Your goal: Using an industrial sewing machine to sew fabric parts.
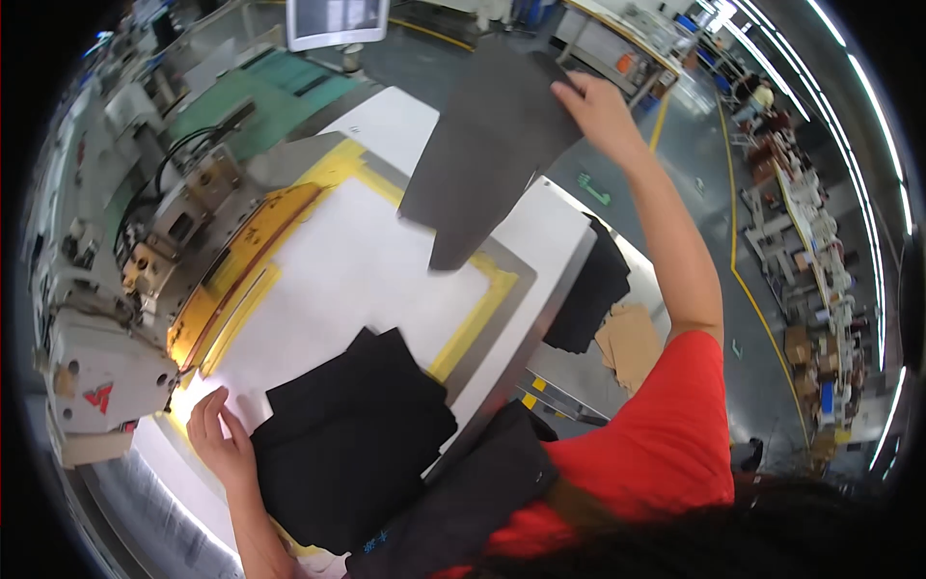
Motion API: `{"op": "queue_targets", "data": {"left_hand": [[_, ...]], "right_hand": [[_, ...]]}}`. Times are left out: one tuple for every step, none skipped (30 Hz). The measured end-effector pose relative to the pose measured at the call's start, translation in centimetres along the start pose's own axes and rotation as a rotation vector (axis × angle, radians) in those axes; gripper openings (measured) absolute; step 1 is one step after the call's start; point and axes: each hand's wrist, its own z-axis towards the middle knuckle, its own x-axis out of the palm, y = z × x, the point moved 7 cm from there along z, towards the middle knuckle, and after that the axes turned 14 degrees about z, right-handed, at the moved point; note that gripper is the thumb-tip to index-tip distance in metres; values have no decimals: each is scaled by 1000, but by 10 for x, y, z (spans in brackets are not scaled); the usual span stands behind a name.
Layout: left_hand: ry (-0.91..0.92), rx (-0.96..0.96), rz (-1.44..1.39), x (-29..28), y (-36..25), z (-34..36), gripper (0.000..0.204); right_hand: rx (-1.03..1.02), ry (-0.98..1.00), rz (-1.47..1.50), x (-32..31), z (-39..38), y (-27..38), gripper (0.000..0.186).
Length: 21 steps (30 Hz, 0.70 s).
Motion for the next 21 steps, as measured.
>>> {"op": "queue_targets", "data": {"left_hand": [[24,-10,17,3,0,2,21],[44,-23,32,8,-1,4,20],[41,-1,16,10,-3,4,20],[49,3,19,13,-5,4,19],[56,5,26,15,-5,4,19],[73,-4,9,15,-4,5,18],[68,5,6,14,-4,2,18],[61,-7,-7,15,-2,0,18],[53,-20,-21,16,1,-2,18],[58,0,-3,19,4,-3,17],[52,9,-14,24,11,-8,17],[77,-61,-97,32,25,-16,17],[104,-134,-179,40,34,-21,17],[47,-43,-45,26,9,-12,17],[46,-38,-56,20,8,-10,17],[78,-26,-8,20,8,-11,17],[107,-12,38,22,8,-11,18],[104,-1,34,23,9,-11,18],[102,-3,28,23,10,-13,18],[108,3,26,25,9,-13,18],[113,10,24,29,8,-11,18]], "right_hand": [[-53,-138,-140,-36,2,-15,31],[-115,-269,-265,-73,0,-31,32],[-57,-359,-382,-97,-7,-38,32],[-45,-377,-410,-118,-16,-45,30],[-37,-395,-435,-134,-24,-51,29],[-29,-410,-446,-142,-35,-59,29],[-54,-391,-435,-140,-47,-62,27],[-78,-372,-426,-137,-62,-69,25],[-41,-336,-435,-128,-76,-79,25],[-5,-297,-447,-117,-93,-93,26],[42,-253,-397,-104,-114,-114,27],[88,-207,-345,-88,-134,-132,30],[172,-126,-372,-65,-153,-143,33],[262,-67,-390,-46,-174,-162,33],[321,-13,-387,-25,-195,-170,31],[296,47,-385,-7,-217,-178,30],[334,92,-366,10,-241,-197,29],[412,261,-420,32,-261,-210,24],[541,445,-382,52,-278,-216,22],[598,556,-245,61,-291,-220,21],[605,597,-185,61,-296,-224,21]]}}
